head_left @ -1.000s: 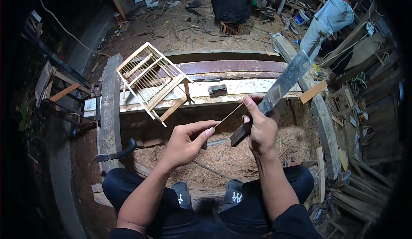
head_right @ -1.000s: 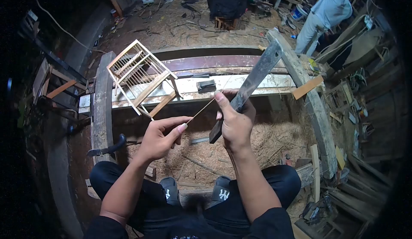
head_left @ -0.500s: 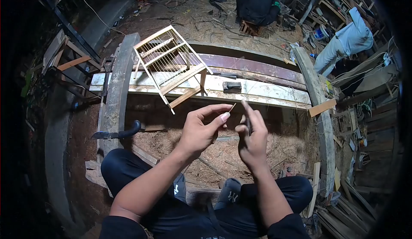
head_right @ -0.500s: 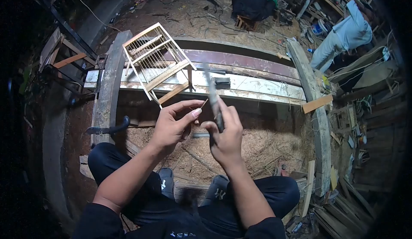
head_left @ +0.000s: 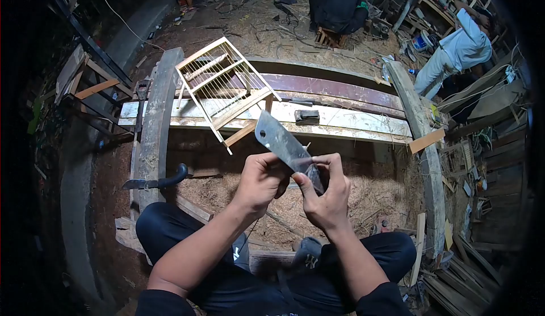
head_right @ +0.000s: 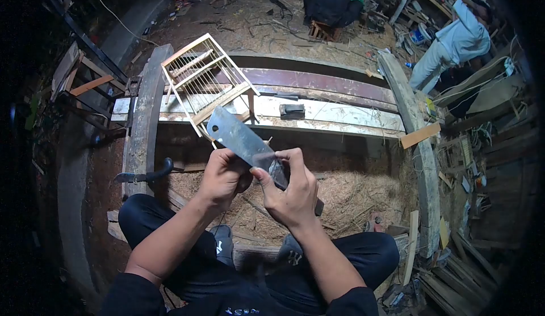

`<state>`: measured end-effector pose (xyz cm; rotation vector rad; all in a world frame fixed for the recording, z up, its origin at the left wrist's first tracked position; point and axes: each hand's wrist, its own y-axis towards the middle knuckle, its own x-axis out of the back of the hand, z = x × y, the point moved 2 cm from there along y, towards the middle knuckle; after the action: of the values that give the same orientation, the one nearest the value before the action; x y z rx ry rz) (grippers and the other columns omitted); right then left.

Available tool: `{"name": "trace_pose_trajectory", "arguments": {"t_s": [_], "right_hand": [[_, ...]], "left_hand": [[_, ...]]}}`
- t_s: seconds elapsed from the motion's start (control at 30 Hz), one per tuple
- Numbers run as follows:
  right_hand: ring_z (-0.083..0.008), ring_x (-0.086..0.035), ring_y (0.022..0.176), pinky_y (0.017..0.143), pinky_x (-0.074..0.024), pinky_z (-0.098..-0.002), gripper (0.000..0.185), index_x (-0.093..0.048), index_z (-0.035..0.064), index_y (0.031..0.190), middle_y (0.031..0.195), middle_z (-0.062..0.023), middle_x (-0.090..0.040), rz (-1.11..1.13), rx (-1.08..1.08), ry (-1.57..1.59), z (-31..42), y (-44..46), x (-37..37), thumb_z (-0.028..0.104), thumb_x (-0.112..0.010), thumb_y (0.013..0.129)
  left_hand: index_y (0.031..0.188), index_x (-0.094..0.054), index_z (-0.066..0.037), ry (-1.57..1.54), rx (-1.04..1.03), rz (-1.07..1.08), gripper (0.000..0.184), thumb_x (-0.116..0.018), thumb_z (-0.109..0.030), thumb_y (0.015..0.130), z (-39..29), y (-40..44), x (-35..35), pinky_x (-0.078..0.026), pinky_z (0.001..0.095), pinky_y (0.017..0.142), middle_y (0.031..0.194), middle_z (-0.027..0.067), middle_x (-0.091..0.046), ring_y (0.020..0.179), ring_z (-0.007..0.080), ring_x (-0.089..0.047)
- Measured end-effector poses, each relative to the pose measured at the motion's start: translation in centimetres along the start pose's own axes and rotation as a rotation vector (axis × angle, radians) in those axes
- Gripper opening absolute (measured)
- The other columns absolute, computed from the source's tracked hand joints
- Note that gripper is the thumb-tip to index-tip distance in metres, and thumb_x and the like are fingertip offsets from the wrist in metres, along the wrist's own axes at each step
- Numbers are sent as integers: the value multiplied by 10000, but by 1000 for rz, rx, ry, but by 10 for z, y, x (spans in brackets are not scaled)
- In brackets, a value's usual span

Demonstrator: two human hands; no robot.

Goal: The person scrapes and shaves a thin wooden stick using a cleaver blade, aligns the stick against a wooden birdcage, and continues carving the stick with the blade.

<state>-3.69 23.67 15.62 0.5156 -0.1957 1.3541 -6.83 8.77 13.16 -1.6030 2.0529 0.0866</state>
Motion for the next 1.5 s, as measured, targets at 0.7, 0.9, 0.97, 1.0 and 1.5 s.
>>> {"name": "trace_pose_trajectory", "arguments": {"t_s": [0.7,0.9,0.97,1.0,1.5], "right_hand": [[-320,-701,715,617,-517,-361,363,-492,10,959,788,-175,-674,-71,77,-13,-9,1,-2,243,-751,858],[-284,-670,655,594,-501,-357,358,-518,4,946,748,-174,-640,-58,28,40,-9,2,-2,227,-774,833],[-281,-669,654,593,-500,-356,356,-522,3,947,747,-173,-639,-41,26,18,-6,1,-3,226,-775,832],[-279,-669,653,592,-500,-355,354,-526,3,948,747,-172,-639,-30,26,-5,-5,1,-3,226,-776,832],[-266,-639,608,566,-483,-353,348,-521,13,922,712,-149,-616,-40,45,19,-10,2,-5,239,-771,837]], "left_hand": [[1058,-719,-26,-6,87,-13,172,-615,-39,921,-2,-1,-5,-290,191,397,695,-10,-631,452,15,-431],[1082,-720,-36,-48,121,-97,178,-624,-50,933,-8,-1,-11,-277,192,376,697,1,-650,433,22,-416],[1078,-722,-28,-39,96,-83,177,-626,-45,930,-4,-1,-7,-273,192,377,685,-14,-638,429,22,-411],[1077,-723,-30,-37,73,-65,176,-627,-46,930,-2,0,-6,-270,192,377,682,-20,-632,429,20,-410],[1014,-735,-39,-26,75,-75,155,-601,-43,936,2,2,-9,-274,193,375,616,-31,-577,432,22,-426]]}}
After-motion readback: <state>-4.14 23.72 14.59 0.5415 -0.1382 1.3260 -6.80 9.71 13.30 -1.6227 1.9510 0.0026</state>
